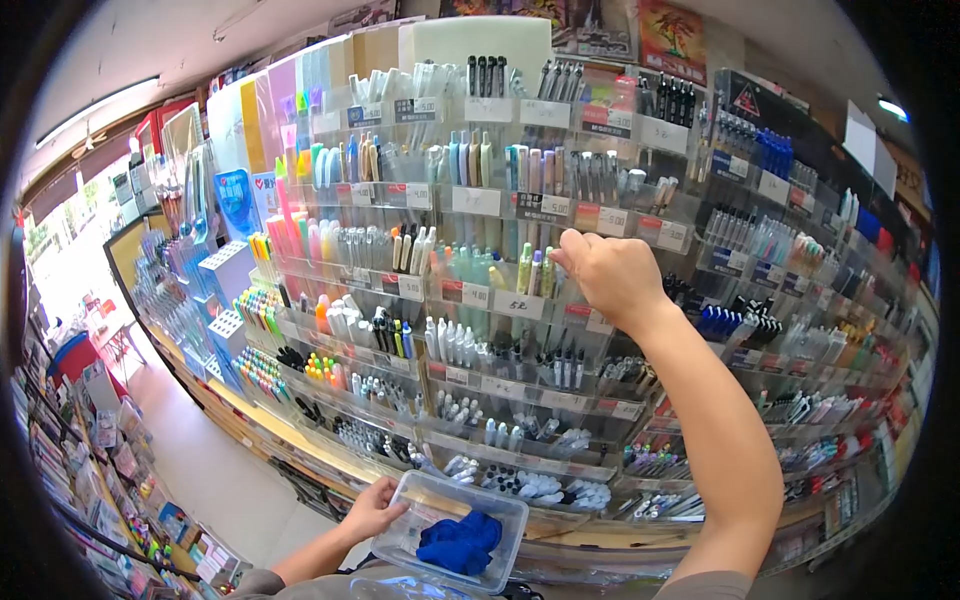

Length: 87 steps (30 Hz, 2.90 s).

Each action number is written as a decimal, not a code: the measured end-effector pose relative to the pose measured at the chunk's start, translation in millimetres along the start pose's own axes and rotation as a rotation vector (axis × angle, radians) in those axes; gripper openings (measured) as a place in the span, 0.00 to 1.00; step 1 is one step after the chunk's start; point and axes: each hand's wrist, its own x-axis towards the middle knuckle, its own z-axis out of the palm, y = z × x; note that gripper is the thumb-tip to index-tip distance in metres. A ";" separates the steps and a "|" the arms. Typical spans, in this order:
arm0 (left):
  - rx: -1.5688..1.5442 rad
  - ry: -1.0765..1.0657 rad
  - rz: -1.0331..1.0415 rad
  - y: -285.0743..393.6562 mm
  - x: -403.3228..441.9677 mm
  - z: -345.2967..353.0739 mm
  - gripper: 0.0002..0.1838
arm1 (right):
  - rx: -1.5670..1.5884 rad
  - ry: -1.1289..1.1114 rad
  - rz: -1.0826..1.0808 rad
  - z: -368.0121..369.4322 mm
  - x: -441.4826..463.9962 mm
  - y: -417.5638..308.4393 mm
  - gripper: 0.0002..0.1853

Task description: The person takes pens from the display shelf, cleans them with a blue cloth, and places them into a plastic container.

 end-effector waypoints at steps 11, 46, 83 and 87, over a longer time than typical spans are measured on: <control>0.396 -0.099 0.126 23.4 6.6 -17.5 0.22 | -0.003 0.200 0.059 -45.5 32.3 20.4 0.14; 0.309 -0.569 0.027 20.9 7.9 48.2 0.13 | 0.403 -0.105 0.302 -21.2 9.4 -7.8 0.08; 0.429 -0.550 0.048 39.8 0.4 47.9 0.13 | 0.584 -0.484 0.198 -21.0 25.5 11.2 0.08; 0.432 -0.553 0.048 38.5 1.3 47.9 0.13 | 0.650 -0.503 0.190 -19.3 26.9 14.3 0.09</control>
